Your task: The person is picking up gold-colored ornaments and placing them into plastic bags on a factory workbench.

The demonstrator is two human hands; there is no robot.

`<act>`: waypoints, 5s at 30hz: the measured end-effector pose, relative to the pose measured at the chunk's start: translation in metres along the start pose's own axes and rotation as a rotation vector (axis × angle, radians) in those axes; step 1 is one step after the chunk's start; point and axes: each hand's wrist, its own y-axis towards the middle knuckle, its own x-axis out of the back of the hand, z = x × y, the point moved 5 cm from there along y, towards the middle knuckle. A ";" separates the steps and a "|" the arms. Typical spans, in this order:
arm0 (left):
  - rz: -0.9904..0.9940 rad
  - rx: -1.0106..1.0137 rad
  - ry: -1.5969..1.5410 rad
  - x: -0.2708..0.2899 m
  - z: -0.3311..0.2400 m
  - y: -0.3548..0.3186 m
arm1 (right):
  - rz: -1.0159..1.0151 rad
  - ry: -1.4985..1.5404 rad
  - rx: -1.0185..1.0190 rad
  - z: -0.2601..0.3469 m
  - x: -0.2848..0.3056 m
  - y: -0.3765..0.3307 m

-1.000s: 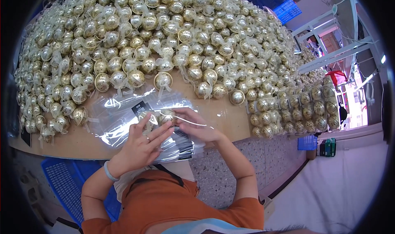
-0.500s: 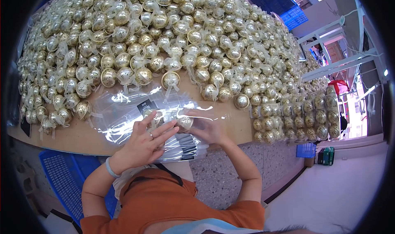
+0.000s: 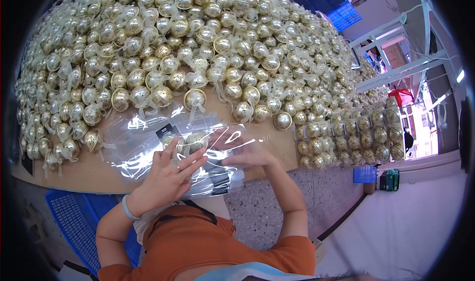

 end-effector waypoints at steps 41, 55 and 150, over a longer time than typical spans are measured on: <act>0.018 -0.007 0.057 0.004 -0.012 0.008 | 0.240 0.021 -0.145 -0.044 -0.010 0.003; 0.102 -0.139 -0.012 0.009 -0.022 0.039 | -0.793 -0.799 0.183 -0.027 0.089 -0.040; 0.040 -0.030 -0.076 0.014 -0.012 0.063 | 0.148 -0.256 -0.152 -0.027 0.038 -0.036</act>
